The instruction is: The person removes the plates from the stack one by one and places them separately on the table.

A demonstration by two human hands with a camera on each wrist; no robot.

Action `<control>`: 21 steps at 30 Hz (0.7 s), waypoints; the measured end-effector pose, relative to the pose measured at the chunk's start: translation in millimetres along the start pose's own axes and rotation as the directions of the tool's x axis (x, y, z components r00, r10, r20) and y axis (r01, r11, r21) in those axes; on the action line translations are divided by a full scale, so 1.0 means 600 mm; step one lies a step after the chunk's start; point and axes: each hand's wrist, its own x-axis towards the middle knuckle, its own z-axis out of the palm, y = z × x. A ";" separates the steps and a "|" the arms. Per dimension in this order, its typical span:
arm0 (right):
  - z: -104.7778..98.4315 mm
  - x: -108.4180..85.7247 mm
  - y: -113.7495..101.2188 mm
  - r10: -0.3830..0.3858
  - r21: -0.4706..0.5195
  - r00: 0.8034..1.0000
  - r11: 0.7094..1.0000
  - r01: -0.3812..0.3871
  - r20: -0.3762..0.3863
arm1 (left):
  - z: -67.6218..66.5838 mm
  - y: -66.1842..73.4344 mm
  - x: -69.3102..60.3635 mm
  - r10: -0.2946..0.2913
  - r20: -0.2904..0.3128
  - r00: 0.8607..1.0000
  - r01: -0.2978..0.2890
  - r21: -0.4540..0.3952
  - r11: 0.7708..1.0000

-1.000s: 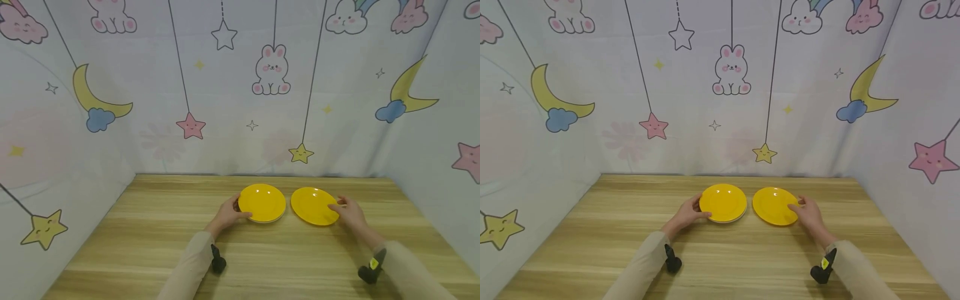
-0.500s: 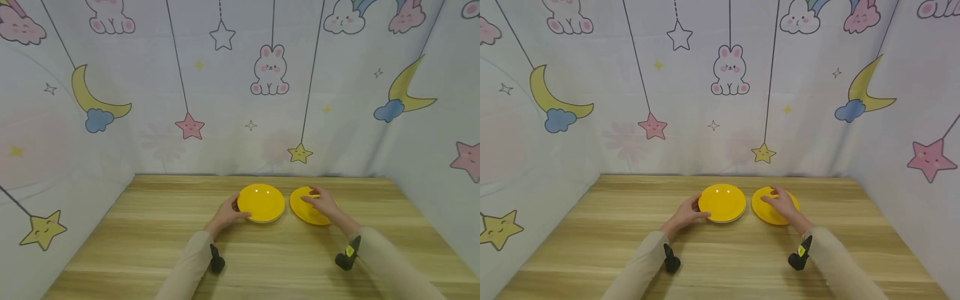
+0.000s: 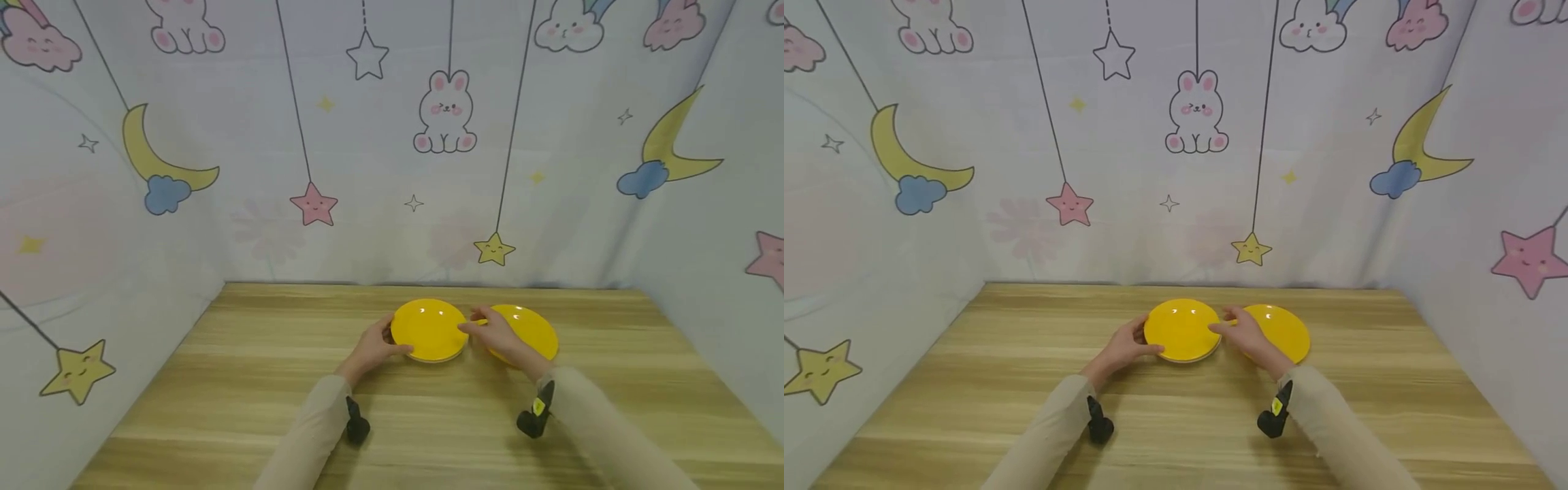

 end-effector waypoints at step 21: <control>0.033 0.014 -0.003 0.045 -0.029 0.994 0.998 -0.049 -0.102 | 0.006 -0.035 0.026 -0.036 -0.031 0.999 0.036 -0.011 0.999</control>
